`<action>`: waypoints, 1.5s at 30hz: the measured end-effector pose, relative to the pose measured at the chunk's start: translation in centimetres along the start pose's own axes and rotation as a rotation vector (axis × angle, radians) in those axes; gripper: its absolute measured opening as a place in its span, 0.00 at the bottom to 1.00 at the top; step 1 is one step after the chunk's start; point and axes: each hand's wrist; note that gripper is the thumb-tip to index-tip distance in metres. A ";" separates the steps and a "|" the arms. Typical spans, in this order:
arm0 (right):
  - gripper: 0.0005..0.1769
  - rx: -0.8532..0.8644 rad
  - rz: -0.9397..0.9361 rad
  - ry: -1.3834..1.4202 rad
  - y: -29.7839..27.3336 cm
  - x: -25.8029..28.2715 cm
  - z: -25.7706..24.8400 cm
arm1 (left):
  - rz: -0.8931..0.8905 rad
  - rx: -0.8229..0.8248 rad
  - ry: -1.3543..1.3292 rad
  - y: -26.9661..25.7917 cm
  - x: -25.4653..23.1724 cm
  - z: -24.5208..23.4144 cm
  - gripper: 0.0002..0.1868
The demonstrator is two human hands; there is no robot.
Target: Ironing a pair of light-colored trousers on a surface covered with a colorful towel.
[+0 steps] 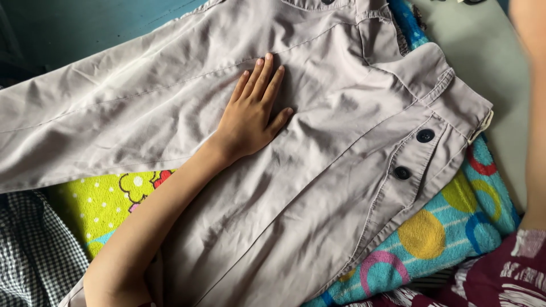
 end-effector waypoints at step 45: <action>0.23 0.575 -0.381 0.114 0.6 5.8 -1.7 | 0.210 0.075 -0.012 -1.3 3.1 -2.0 0.31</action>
Point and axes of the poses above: each hand's wrist, its own y-axis towards the middle knuckle, its own z-axis out of the palm, x = y × z, and after that the axes turned 11 degrees about z, right-handed
